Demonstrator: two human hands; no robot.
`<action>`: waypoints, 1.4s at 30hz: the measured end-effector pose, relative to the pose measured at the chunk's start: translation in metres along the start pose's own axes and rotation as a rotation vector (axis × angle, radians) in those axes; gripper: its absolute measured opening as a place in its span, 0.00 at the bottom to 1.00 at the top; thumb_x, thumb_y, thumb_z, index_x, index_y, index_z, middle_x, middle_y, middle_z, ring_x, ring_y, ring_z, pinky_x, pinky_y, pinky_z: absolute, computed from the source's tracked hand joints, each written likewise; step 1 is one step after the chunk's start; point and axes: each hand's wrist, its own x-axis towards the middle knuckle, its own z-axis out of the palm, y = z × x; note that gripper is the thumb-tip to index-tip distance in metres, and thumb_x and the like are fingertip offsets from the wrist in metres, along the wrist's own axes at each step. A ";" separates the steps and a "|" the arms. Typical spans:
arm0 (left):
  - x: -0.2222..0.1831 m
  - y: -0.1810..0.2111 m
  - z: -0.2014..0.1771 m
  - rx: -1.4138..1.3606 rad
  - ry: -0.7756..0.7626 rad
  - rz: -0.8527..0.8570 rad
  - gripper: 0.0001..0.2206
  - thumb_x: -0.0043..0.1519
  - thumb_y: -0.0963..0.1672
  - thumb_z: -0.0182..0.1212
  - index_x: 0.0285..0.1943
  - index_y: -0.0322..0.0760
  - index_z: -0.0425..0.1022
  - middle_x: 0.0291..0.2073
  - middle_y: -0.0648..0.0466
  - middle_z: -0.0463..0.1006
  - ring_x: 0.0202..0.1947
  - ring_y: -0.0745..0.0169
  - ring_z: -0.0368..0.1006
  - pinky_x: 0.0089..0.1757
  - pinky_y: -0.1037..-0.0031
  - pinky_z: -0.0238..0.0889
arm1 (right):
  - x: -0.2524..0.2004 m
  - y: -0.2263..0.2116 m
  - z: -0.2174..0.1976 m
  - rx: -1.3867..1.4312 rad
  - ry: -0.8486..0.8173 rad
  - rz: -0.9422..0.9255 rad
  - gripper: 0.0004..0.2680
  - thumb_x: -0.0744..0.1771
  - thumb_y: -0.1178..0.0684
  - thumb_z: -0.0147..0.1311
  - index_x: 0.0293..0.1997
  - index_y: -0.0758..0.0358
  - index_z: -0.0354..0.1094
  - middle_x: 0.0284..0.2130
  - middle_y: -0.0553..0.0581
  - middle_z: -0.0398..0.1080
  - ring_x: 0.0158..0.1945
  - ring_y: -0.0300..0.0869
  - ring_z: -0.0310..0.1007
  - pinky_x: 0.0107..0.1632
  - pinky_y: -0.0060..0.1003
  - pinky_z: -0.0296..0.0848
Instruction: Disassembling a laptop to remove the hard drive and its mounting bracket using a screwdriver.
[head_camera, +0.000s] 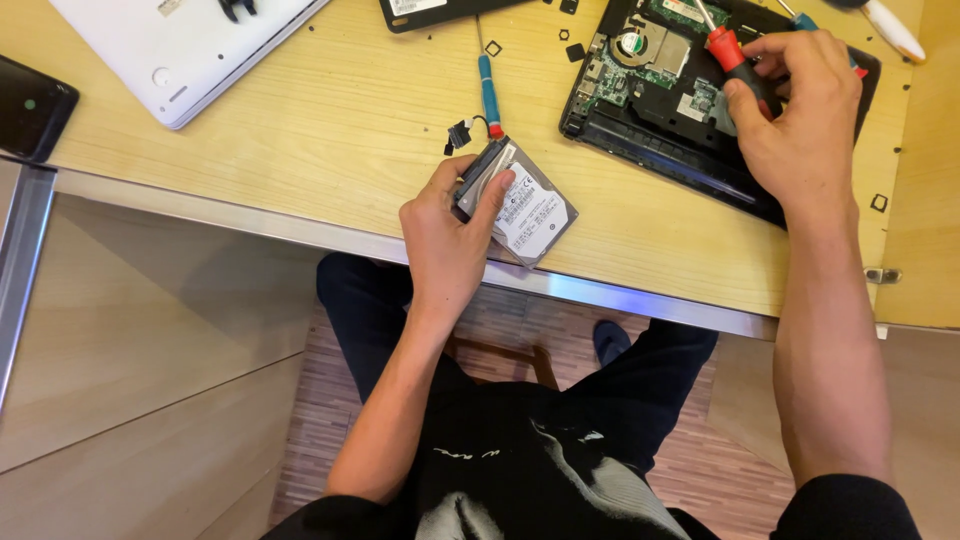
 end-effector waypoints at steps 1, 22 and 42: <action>0.000 -0.001 0.000 0.005 0.004 0.002 0.15 0.64 0.50 0.62 0.50 0.35 0.78 0.30 0.56 0.83 0.26 0.74 0.72 0.24 0.79 0.61 | 0.000 0.000 0.000 0.004 0.000 0.002 0.10 0.70 0.68 0.62 0.57 0.74 0.73 0.45 0.66 0.68 0.48 0.52 0.67 0.50 0.45 0.65; 0.003 -0.002 -0.007 0.018 -0.085 0.013 0.15 0.67 0.51 0.57 0.51 0.38 0.76 0.28 0.58 0.80 0.25 0.74 0.70 0.24 0.78 0.56 | 0.005 -0.006 -0.003 0.015 0.060 -0.017 0.07 0.70 0.67 0.61 0.53 0.72 0.73 0.40 0.64 0.69 0.46 0.52 0.67 0.48 0.45 0.65; 0.020 0.015 -0.020 -0.025 -0.299 -0.216 0.14 0.65 0.51 0.58 0.52 0.40 0.68 0.32 0.54 0.82 0.28 0.71 0.71 0.27 0.76 0.58 | -0.014 0.054 -0.024 -0.202 0.121 0.311 0.09 0.70 0.58 0.62 0.56 0.65 0.79 0.42 0.63 0.65 0.51 0.57 0.61 0.55 0.49 0.62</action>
